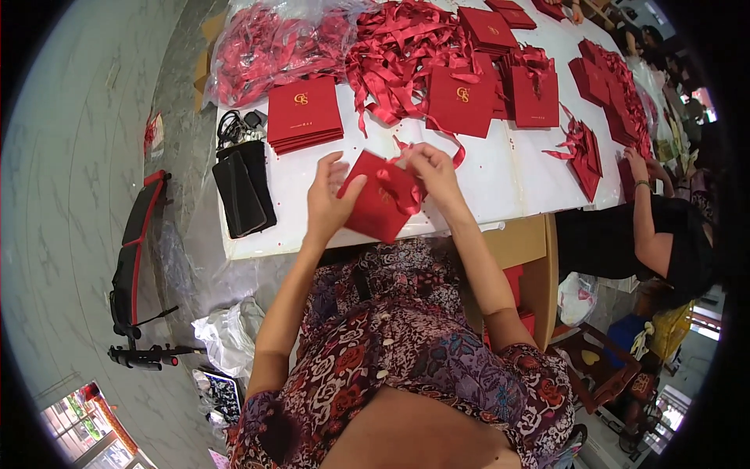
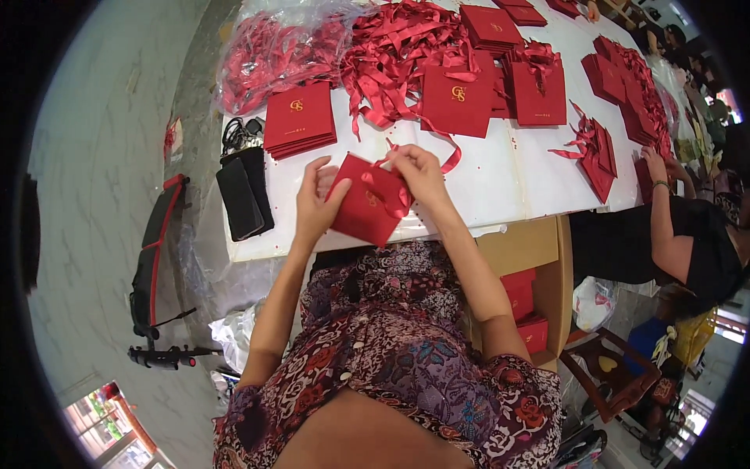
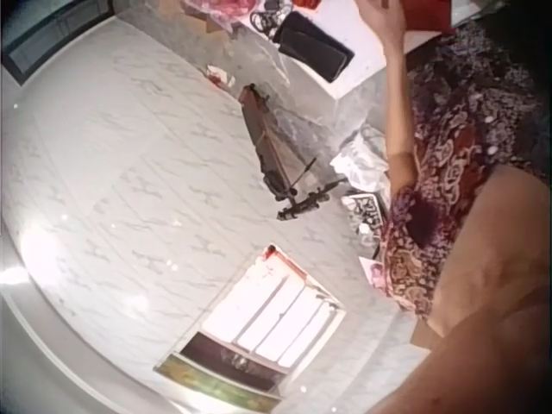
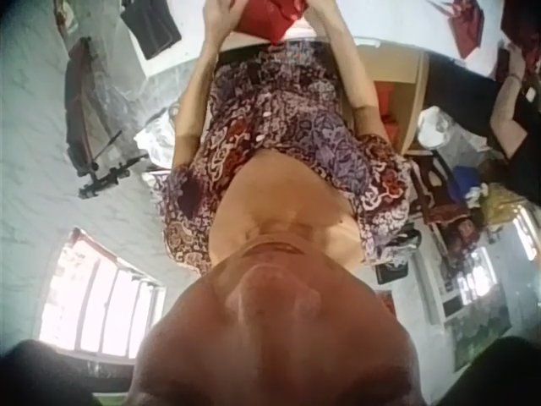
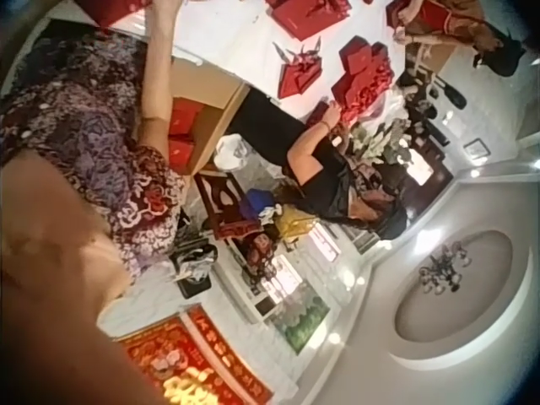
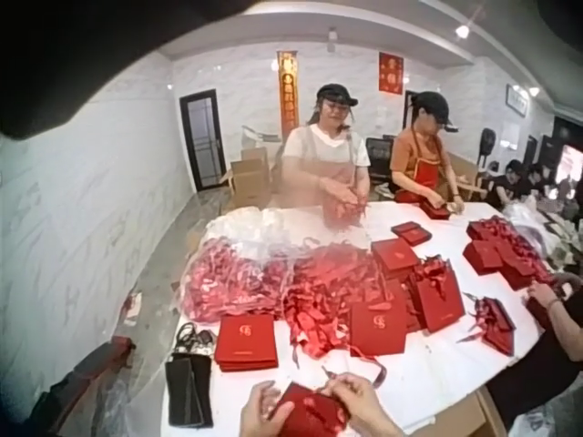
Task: Tying red ribbons into decorative bows on small red gift bags.
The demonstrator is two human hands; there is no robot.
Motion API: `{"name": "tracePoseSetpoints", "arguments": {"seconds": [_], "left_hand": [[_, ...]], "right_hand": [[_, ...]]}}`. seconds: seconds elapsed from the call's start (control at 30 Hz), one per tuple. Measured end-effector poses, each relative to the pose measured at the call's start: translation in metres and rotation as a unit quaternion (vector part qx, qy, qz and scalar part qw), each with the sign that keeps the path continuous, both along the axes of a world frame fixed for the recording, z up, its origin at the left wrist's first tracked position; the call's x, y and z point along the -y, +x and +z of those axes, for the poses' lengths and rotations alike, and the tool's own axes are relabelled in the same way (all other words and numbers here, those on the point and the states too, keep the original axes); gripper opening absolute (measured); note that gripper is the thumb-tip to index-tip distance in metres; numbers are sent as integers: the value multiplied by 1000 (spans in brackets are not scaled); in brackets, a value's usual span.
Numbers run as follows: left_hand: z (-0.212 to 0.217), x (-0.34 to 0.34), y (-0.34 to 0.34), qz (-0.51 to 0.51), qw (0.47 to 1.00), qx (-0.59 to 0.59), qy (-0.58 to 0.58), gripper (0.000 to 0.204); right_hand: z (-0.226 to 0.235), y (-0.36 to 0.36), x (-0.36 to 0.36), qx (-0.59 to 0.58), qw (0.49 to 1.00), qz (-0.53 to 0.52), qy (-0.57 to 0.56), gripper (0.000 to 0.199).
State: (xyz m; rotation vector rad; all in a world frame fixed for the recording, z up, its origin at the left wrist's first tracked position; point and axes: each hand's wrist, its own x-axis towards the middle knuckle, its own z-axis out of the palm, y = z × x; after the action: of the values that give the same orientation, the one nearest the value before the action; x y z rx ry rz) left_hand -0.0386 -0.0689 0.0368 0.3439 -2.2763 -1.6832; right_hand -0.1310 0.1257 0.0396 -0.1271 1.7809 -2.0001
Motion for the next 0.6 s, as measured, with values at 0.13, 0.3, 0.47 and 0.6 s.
{"name": "tracePoseSetpoints", "arguments": {"seconds": [0.13, 0.3, 0.47, 0.6], "left_hand": [[15, 19, 21, -110, 934, 74, 332, 47], [18, -15, 53, -69, 981, 33, 176, 33], [21, -29, 69, -50, 991, 16, 122, 26], [30, -29, 74, -71, 995, -21, 67, 34]], "right_hand": [[0, -3, 3, 57, 989, -84, -103, 16], [0, 9, 32, 122, 976, -116, -142, 14], [-27, -24, 31, -1, 990, -107, -88, 16], [-26, -44, 23, -12, 995, -90, -39, 19]]}}
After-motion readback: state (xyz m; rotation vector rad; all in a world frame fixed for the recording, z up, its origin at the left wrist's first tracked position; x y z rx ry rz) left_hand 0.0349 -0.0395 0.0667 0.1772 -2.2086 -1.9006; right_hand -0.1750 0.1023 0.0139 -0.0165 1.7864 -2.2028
